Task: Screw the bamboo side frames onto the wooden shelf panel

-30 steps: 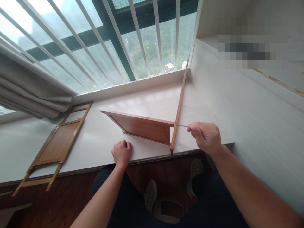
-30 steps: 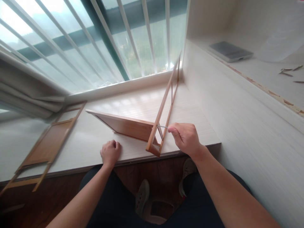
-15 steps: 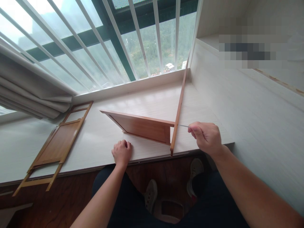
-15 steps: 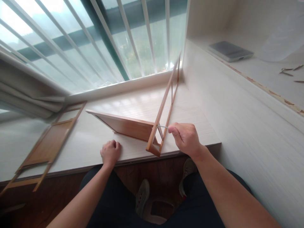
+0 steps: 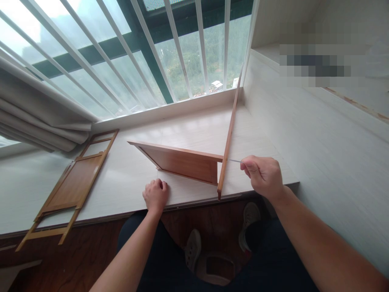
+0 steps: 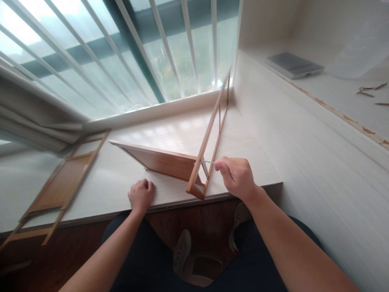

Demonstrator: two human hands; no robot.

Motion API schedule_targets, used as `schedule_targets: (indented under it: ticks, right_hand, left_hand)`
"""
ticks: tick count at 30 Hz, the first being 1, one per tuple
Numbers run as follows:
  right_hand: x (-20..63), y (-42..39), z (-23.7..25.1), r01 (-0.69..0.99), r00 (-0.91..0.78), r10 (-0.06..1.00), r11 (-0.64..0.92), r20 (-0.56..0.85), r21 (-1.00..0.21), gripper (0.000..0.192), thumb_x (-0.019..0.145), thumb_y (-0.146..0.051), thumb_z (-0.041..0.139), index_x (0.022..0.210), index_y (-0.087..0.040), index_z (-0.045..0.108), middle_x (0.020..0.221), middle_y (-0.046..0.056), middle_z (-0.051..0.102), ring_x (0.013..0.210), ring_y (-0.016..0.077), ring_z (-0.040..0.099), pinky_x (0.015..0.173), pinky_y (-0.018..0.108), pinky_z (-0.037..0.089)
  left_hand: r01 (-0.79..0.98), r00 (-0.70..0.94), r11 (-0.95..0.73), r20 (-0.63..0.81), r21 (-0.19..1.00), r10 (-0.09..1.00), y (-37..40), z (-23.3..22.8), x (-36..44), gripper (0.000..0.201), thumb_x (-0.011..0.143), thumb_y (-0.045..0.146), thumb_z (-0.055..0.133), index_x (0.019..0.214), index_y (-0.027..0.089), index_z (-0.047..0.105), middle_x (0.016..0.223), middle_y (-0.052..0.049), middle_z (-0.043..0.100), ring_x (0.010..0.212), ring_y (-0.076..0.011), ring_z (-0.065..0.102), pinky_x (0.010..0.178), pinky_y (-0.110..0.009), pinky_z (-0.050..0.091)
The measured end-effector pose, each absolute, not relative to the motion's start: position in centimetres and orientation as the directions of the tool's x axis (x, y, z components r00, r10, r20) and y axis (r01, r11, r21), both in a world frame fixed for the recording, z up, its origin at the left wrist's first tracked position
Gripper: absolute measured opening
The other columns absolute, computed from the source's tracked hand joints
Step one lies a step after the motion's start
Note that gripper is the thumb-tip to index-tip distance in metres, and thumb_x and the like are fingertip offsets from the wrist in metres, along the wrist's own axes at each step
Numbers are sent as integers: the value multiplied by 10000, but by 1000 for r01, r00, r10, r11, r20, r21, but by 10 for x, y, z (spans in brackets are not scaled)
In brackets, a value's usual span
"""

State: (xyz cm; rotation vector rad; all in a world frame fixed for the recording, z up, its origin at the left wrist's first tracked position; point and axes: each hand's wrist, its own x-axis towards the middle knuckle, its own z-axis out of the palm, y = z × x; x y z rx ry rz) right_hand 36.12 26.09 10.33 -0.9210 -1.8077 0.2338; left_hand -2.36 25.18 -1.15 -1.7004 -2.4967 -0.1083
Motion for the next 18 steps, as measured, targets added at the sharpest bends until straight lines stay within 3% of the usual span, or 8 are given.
schedule_targets:
  ticks: [18]
  right_hand:
    - [367, 271, 90, 463, -200, 593, 759, 780, -458, 299, 1061, -367, 498, 873, -204, 663, 624, 3, 635, 522, 131, 567, 541, 263, 417]
  left_hand:
    - [930, -364, 368, 126, -12, 923, 251, -10, -22, 266, 988, 361, 397, 852, 240, 592, 1014, -96, 680, 1005, -305, 573, 774, -415, 372]
